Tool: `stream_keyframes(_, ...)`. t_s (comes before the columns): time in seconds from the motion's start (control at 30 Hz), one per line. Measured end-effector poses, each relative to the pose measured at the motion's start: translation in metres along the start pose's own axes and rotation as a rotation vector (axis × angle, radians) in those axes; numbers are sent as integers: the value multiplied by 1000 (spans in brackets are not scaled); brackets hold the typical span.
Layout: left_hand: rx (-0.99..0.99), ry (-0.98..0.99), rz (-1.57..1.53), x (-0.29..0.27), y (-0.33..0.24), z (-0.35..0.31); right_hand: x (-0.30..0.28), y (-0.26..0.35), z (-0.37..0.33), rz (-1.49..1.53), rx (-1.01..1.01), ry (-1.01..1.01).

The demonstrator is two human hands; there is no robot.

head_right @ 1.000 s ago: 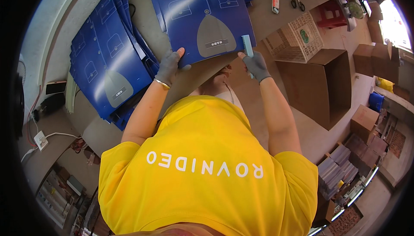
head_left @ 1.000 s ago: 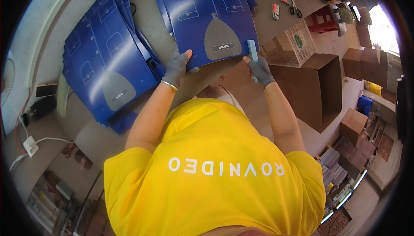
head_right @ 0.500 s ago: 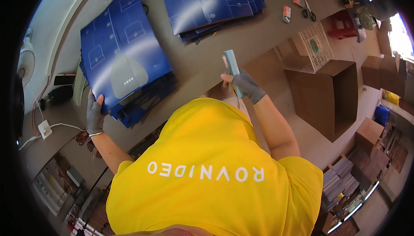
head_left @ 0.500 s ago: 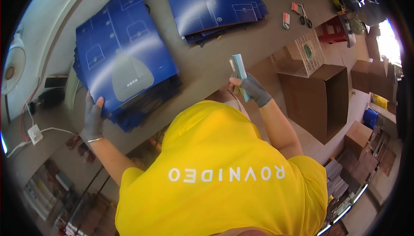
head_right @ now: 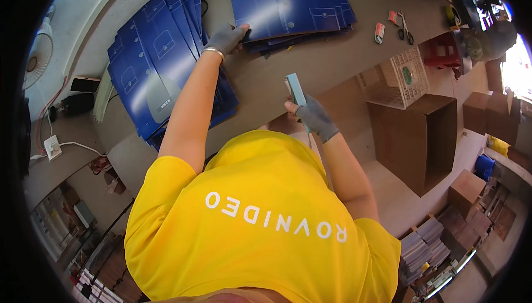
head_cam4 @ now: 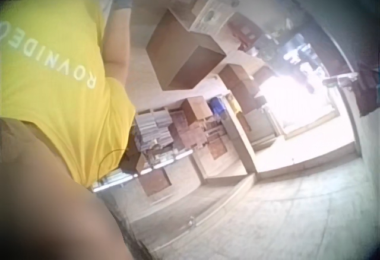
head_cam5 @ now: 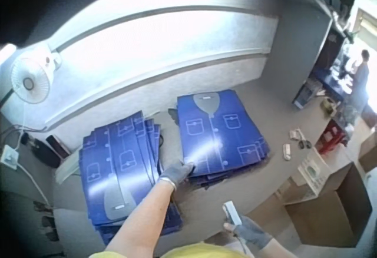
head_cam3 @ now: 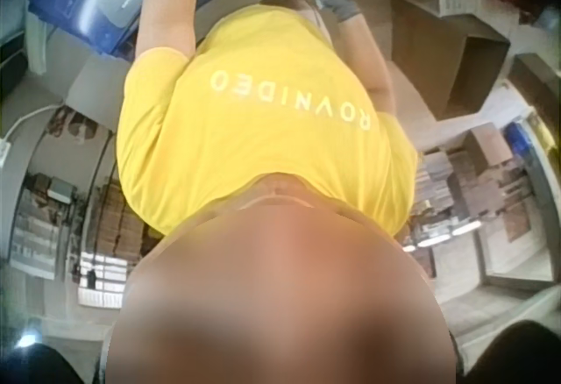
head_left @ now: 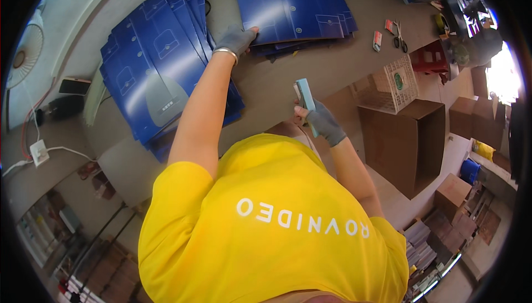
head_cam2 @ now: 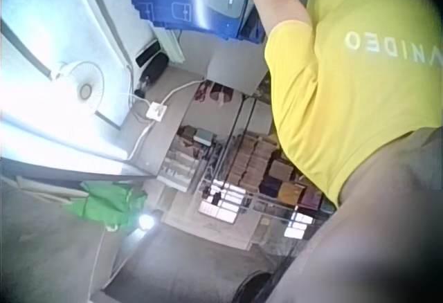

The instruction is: Stapling blue paper folders at a packaging or manufacturing station.

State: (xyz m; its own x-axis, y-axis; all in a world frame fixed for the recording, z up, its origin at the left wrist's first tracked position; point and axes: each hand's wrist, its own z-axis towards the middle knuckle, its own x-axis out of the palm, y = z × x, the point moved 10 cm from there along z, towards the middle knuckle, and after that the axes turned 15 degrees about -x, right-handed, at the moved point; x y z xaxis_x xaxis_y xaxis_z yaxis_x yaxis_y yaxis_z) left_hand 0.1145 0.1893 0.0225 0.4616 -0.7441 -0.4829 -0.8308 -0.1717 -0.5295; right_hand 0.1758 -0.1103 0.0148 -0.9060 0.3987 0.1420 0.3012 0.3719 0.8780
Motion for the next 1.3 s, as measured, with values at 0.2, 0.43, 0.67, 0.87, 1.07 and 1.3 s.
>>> stream_keyframes(0.2, -69, 539, -630, 62, 16, -14, 0, 0, 2, -89, -78, -1)
stream_keyframes(0.43, -67, 668, -960, 116, 49, -63, 15, -4, 25, -21, -24, 111)
stream_keyframes(0.67, 55, 566, -795, 98, 50, -73, 27, 10, 22, -75, -34, 125)
stream_keyframes(0.87, 57, 687, -654, 124, 60, -61, 29, 21, 29, -152, -8, 73)
stream_keyframes(1.07, 141, 560, -569, 125, 57, -54, 18, 6, 34, -324, 18, 23)
stream_keyframes(1.3, 170, 445, -796, 119, 61, -49, 22, -5, 41, -265, 98, 87)
